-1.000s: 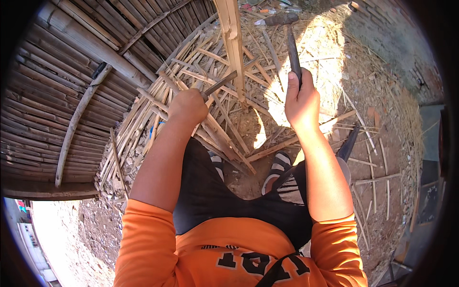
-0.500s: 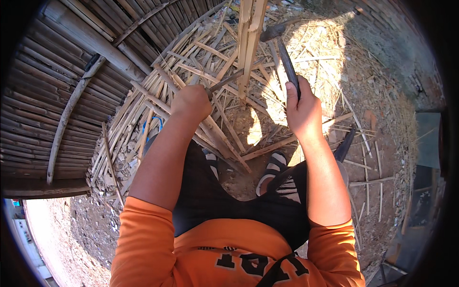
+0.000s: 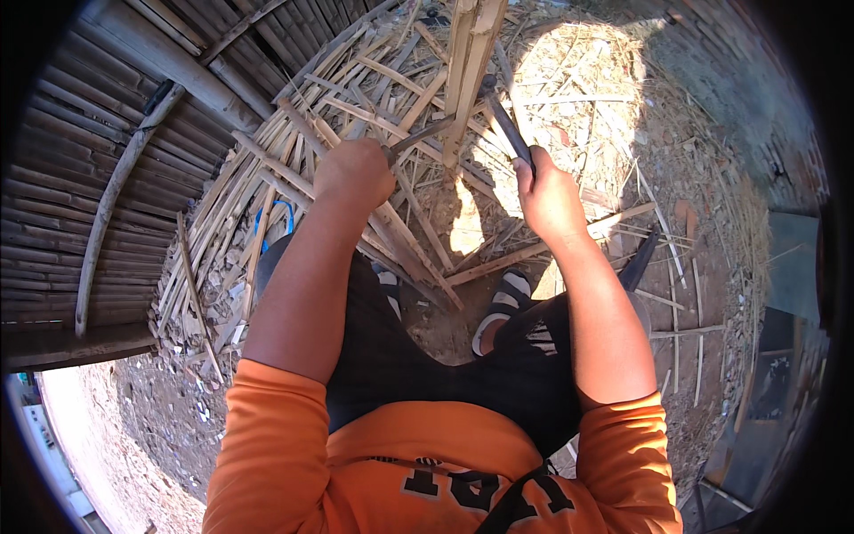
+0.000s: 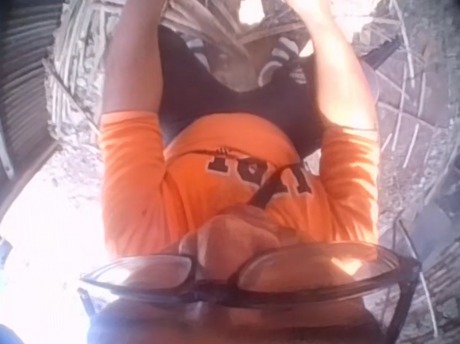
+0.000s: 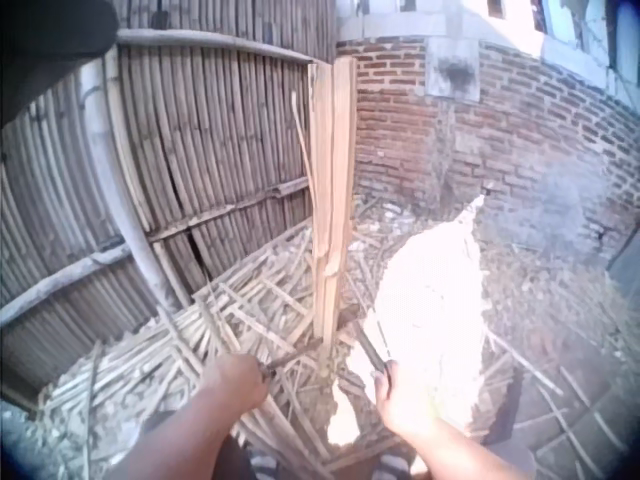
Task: The person uses a machete and a hammer to split a piece of bamboo into thin strips while sitting on a low stool.
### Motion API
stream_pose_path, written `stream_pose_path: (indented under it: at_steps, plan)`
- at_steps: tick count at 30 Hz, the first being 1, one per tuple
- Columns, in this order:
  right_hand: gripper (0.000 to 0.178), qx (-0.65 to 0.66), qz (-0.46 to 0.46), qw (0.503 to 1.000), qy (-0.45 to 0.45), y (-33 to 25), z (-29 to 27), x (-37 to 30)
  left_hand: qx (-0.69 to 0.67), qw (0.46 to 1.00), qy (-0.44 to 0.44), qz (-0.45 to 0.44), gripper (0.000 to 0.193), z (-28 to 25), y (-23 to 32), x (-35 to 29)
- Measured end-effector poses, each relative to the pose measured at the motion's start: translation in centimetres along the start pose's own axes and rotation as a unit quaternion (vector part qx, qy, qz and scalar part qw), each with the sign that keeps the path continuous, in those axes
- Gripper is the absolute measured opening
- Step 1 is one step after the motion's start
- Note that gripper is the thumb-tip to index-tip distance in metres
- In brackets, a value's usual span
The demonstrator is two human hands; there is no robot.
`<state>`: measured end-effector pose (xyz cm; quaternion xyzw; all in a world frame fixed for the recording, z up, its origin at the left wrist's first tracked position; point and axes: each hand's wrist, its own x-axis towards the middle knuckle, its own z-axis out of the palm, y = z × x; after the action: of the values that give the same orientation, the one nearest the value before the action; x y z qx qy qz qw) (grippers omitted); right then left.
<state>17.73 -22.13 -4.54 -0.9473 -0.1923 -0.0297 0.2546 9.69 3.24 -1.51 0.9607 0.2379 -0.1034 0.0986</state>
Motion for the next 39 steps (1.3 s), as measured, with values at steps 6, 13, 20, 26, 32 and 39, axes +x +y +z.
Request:
stream_pose_path:
  at_steps: [6, 13, 20, 26, 32, 39]
  plan:
    - [0.029, 0.094, -0.003, 0.993, 0.068, -0.8, -1.0, 0.1, -0.004, 1.000, -0.004, -0.029, 0.028, 0.2, -0.9, 0.0]
    - [0.028, 0.050, -0.030, 0.997, 0.046, -0.6, 0.5, -0.4, -0.018, 1.000, 0.002, -0.010, 0.030, 0.5, -1.2, -0.1]
    - [0.032, 0.135, 0.013, 0.985, 0.103, -2.7, -1.8, 0.1, -0.023, 1.000, 0.013, 0.004, 0.025, 1.5, -1.9, 0.2]
    - [0.034, -0.006, 0.016, 0.999, -0.032, -1.0, 1.0, 0.3, 0.000, 0.999, 0.023, 0.048, 0.025, 2.1, -1.3, 0.5]
    - [0.036, 0.113, 0.027, 0.990, 0.084, -1.7, -1.0, 0.3, 0.003, 0.999, 0.009, 0.041, 0.028, 1.9, -1.3, 0.0]
    - [0.036, 0.002, 0.011, 1.000, -0.006, -0.3, 2.5, -0.6, 0.013, 0.999, -0.002, 0.048, 0.028, 1.8, -0.4, -0.2]
